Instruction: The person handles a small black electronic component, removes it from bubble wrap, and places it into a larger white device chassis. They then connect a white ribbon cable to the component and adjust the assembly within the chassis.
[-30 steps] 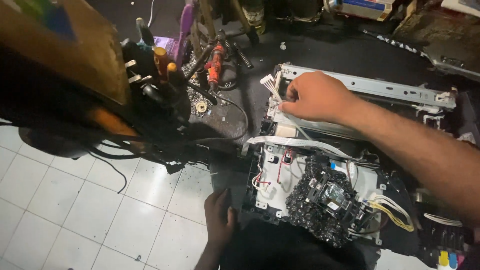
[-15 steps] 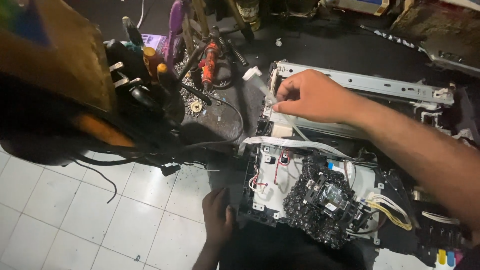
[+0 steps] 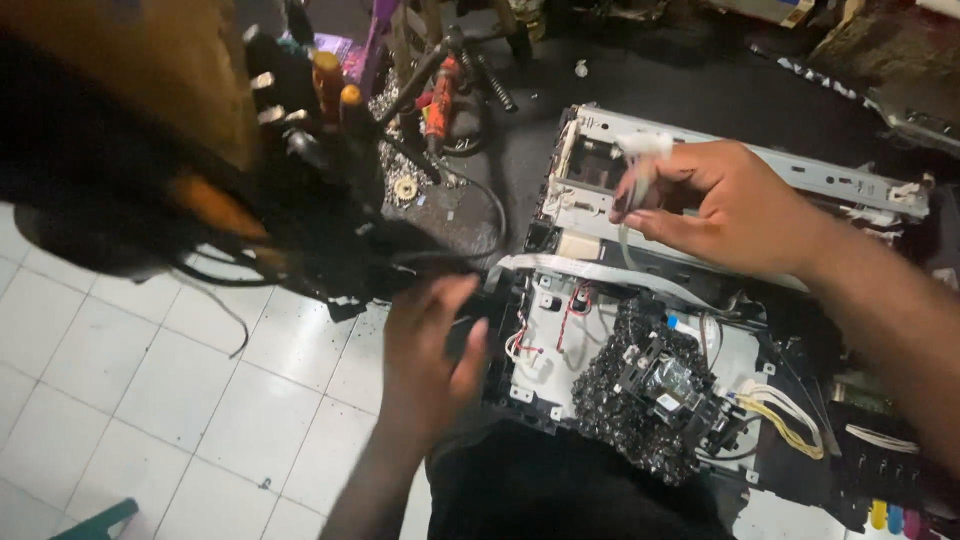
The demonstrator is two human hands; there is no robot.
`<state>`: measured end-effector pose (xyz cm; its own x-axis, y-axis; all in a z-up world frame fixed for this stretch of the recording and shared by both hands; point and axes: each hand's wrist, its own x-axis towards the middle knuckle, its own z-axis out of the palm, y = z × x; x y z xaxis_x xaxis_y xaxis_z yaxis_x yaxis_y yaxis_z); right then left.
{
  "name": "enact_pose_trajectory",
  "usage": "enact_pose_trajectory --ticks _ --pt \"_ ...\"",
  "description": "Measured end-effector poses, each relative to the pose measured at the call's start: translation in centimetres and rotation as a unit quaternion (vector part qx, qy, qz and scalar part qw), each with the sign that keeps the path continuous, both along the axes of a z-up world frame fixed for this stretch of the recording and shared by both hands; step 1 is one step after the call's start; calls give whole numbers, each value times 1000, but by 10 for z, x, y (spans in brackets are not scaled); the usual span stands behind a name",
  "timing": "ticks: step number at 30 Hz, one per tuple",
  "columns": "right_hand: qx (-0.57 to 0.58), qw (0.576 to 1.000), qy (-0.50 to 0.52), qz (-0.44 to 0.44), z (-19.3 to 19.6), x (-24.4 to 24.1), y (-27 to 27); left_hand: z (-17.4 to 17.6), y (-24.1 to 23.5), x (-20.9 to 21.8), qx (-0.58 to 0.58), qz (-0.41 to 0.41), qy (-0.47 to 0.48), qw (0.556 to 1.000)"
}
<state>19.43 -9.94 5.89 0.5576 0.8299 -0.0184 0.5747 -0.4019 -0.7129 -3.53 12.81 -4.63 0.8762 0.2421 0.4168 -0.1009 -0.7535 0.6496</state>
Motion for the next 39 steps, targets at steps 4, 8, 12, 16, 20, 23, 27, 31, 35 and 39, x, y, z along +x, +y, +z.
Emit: enact_pose_trajectory --ticks 4,8,12,16,20,23,27,31,35,39 --pt "26 990 -102 93 -11 -3 4 20 8 45 -85 -122 126 981" --pt "13 993 -101 63 -19 -6 6 6 18 80 -30 -175 53 983" --pt "29 984 -163 63 -27 2 -1 12 31 91 -37 -255 42 965" --pt "13 985 -161 53 -32 10 -7 -4 52 93 -24 -259 -17 965" --pt "-30 990 -135 15 -27 3 -3 -33 63 86 -31 -216 81 973" --pt "18 988 -148 44 -30 2 -2 -57 66 91 -45 -239 49 969" --pt "33 984 -162 70 -23 -1 -2 -63 62 103 -18 -224 42 974" --pt "44 985 -158 58 -15 -6 -5 -37 55 97 -27 -189 23 981" --pt "44 975 -205 78 -16 0 -15 -21 47 85 -43 -167 29 985" --pt "32 990 -134 10 -5 1 -25 14 25 92 -50 -168 -44 984"
